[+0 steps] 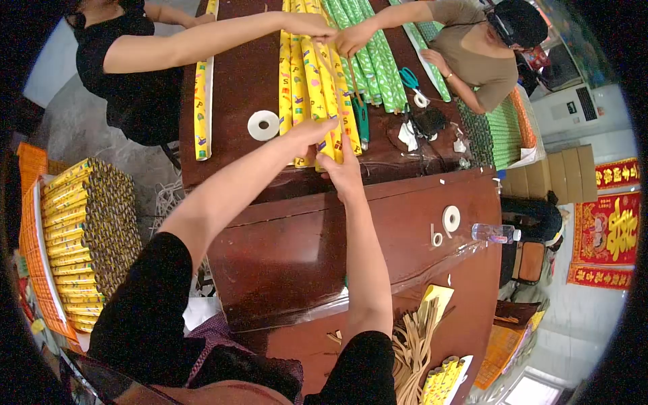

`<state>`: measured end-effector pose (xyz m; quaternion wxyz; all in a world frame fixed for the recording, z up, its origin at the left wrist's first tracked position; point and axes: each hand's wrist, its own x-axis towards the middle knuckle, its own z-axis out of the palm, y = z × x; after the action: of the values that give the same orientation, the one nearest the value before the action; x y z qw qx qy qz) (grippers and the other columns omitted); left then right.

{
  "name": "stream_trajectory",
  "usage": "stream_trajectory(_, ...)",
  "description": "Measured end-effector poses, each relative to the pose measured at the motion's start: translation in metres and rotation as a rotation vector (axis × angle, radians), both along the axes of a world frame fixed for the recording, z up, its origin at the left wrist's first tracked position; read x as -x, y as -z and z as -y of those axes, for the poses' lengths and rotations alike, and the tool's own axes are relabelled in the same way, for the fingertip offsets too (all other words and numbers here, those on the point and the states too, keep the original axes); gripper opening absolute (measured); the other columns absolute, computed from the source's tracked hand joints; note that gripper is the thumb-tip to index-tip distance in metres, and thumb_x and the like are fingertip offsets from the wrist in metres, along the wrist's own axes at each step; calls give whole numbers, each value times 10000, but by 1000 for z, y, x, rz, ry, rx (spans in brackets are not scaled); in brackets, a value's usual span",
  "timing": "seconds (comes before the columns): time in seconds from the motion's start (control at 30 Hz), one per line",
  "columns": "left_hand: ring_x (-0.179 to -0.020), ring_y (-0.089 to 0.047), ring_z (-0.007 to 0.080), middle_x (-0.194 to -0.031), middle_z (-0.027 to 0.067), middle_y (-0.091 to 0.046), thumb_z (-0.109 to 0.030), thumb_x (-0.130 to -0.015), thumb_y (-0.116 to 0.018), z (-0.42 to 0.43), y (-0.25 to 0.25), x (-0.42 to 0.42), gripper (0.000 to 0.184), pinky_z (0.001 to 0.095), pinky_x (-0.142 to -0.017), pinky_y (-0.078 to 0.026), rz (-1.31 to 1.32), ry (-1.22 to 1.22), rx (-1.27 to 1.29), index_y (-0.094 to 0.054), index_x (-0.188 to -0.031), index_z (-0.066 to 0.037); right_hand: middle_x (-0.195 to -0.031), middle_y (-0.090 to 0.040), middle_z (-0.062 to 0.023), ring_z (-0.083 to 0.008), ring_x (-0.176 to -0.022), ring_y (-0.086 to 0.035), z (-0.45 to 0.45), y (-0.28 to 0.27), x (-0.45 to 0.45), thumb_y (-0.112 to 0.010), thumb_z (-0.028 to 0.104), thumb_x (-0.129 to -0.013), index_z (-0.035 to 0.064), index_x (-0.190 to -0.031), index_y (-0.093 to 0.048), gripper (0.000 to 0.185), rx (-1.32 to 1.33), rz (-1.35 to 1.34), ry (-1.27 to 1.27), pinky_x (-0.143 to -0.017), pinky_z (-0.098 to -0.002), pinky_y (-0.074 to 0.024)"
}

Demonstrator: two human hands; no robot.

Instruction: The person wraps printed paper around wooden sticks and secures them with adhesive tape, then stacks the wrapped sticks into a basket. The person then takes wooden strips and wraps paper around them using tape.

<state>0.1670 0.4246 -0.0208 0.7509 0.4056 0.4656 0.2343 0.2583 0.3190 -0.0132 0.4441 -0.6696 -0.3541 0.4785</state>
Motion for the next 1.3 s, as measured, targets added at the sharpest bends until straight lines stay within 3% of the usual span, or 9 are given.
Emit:
stream_trajectory(0.2, -1112, -565, 432, -1160, 263, -607, -432, -926, -524, -12, -6, 51, 603, 487, -940, -443, -705, 74, -864, -538, -1254, 74, -1162, -602, -101, -181, -862, -614, -12, 55, -3, -717, 138, -775, 41, -1502, -253, 868, -100, 258, 27, -649, -299, -525)
stream_trajectory(0.3, -1259, -412, 483, -1350, 295, -454, -452, -945, -489, 4, 40, 68, 664, 507, -1061, -337, -594, -42, -965, -398, -1384, 38, -1156, -572, -273, -456, -1034, -563, -17, 40, 22, -738, 171, -744, -4, -1357, -374, 735, -142, 639, -40, -905, -454, -477)
stream_trajectory(0.47, -1364, -236, 498, -1497, 286, -237, -497, -962, -445, 22, 77, 54, 695, 503, -1128, -237, -449, 40, -893, -271, -1478, -65, -1230, -483, -326, -496, -1172, -463, -18, 30, 50, -710, 198, -784, 31, -1435, -247, 815, 34, 919, -123, -1000, -525, -383)
stream_trajectory(0.57, -1470, -58, 353, -1542, 267, -190, -525, -1011, -227, 25, 86, 50, 736, 432, -1187, -7, -491, 136, -840, -250, -1470, 50, -1292, -439, -318, -481, -1204, -442, -15, 36, 49, -707, 227, -792, 32, -1439, -247, 817, -25, 1006, -87, -1012, -531, -366)
stream_trajectory(0.73, -1415, -137, 450, -1521, 279, -197, -531, -982, -342, 16, 106, 47, 698, 497, -1151, -144, -479, 14, -973, -358, -1428, 5, -1330, -422, -315, -480, -1191, -438, 7, 21, 53, -741, 269, -768, -8, -1417, -304, 830, -141, 1086, -96, -1020, -502, -377)
stream_trajectory(0.8, -1220, -461, 380, -1298, 274, -484, -458, -962, -453, -1, 112, 52, 592, 504, -1003, -371, -361, -34, -1200, -498, -1249, 58, -1333, -426, -299, -464, -1225, -431, 31, 12, 56, -753, 253, -762, -30, -1374, -372, 775, -315, 1104, -32, -1018, -505, -388)
stream_trajectory(0.9, -705, -608, 214, -771, 97, -631, -325, -885, -600, -5, 75, 44, 396, 376, -642, -510, -31, 24, -725, -554, -1045, 34, -1290, -489, -260, -430, -1181, -482, 87, -13, 67, -733, 177, -767, -25, -1303, -456, 637, -338, 956, 49, -1001, -474, -420)
stream_trajectory(1.13, -897, -553, 170, -932, 55, -575, -255, -890, -507, -11, 82, 41, 235, 341, -887, -436, -35, 71, -558, -637, -879, -59, -1289, -513, -202, -371, -1169, -517, 290, -18, 111, -653, 59, -807, 34, -1235, -523, 449, -366, 815, 281, -974, -442, -446)
stream_trajectory(1.3, -1082, -541, 248, -1204, 169, -547, -347, -994, -386, -10, 79, 66, 464, 380, -959, -430, -353, 250, -833, -492, -1245, 29, -1117, -624, -145, -335, -966, -609, 465, -44, 158, -596, 8, -753, 53, -1124, -589, 374, -256, 939, 441, -816, -420, -507)
